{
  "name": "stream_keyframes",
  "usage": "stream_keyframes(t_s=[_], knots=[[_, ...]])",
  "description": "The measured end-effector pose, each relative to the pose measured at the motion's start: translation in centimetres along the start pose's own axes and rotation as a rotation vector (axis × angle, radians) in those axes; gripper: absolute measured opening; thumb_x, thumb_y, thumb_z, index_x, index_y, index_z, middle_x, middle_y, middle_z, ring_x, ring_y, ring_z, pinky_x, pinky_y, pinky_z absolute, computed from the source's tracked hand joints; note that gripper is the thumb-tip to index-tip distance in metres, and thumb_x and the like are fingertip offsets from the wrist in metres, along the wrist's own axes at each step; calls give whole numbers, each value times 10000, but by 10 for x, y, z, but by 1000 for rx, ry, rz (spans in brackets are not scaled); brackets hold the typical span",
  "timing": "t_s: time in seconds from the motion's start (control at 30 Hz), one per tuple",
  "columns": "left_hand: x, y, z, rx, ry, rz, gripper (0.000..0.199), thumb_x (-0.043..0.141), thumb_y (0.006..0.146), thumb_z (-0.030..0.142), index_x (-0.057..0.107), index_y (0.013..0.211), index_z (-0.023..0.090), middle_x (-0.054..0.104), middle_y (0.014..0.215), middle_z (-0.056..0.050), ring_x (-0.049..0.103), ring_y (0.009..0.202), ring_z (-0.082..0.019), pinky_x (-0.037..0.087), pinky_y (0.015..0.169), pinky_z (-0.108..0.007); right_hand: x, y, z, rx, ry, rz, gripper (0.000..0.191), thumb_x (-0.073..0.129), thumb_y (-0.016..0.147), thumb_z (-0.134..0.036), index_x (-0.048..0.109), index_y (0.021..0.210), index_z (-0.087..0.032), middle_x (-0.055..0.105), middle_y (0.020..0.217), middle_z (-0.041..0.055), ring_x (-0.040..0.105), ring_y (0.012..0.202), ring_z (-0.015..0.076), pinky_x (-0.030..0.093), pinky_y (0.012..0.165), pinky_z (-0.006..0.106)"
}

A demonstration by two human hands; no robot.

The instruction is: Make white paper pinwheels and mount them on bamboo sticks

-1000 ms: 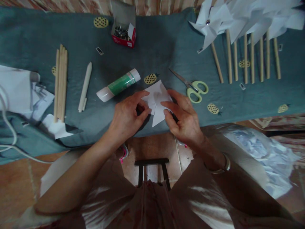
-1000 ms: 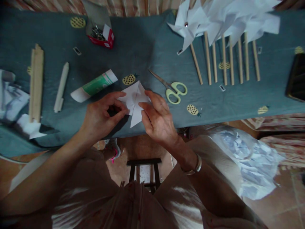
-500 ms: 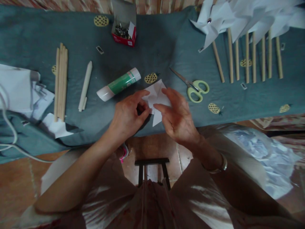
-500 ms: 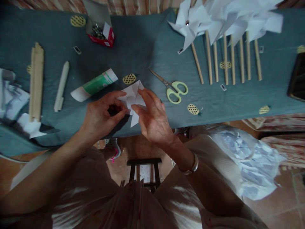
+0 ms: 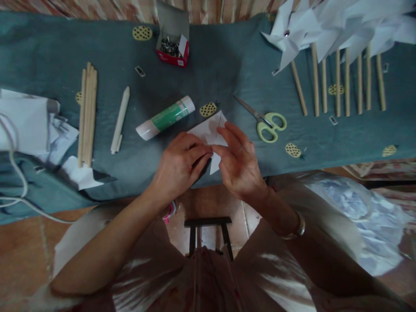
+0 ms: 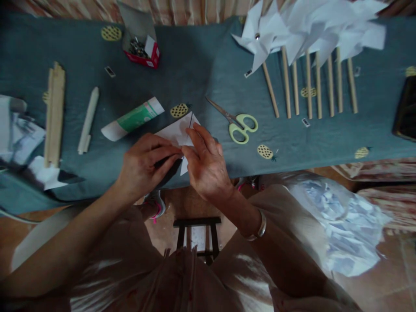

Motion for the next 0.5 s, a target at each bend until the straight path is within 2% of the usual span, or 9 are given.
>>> stream_keyframes(t_s=[0.07, 0.17, 0.27, 0.37, 0.5], knots=[[1, -1, 2, 59, 45, -6, 255, 517, 1003, 301, 733, 953, 176, 697, 944, -94, 607, 889, -226, 540, 782, -386, 0, 0, -1, -8, -31, 30, 331, 409, 967, -156, 623, 1175, -299, 539, 1468, 46, 414, 1468, 270, 440, 1124, 513], [2, -2, 5, 128, 127, -1, 250, 534, 999, 298, 737, 932, 169, 707, 956, -106, 581, 892, -247, 535, 778, -412, -1, 1, -4, -66, -106, 102, 285, 401, 975, -152, 645, 1088, -246, 599, 1411, 91, 467, 1426, 270, 499, 1056, 492], [3, -4, 5, 136, 186, 2, 219, 551, 993, 273, 742, 957, 173, 717, 956, -95, 589, 911, -254, 518, 784, -419, -3, 3, -3, -86, -110, 112, 284, 402, 966, -146, 664, 1045, -223, 612, 1403, 109, 466, 1427, 281, 512, 1048, 507], [4, -5, 4, 120, 196, -1, 223, 543, 999, 280, 745, 986, 186, 716, 956, -87, 601, 930, -246, 500, 792, -412, -7, 6, 4, -4, 13, 45, 352, 425, 934, -139, 675, 1140, -274, 568, 1465, 64, 427, 1465, 286, 461, 1128, 553], [3, -4, 4, 107, 167, -11, 247, 524, 1005, 299, 747, 1001, 194, 716, 963, -98, 597, 940, -262, 491, 787, -428, -14, 8, 11, 47, 115, 5, 428, 439, 914, -134, 666, 1236, -303, 578, 1455, 54, 427, 1469, 304, 409, 1181, 591]])
Point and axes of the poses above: each hand's wrist, its own y-axis towards the middle knuckle, its own x-axis out of the palm, z = x × y, the point moved 4 cm from there along y, towards the middle knuckle
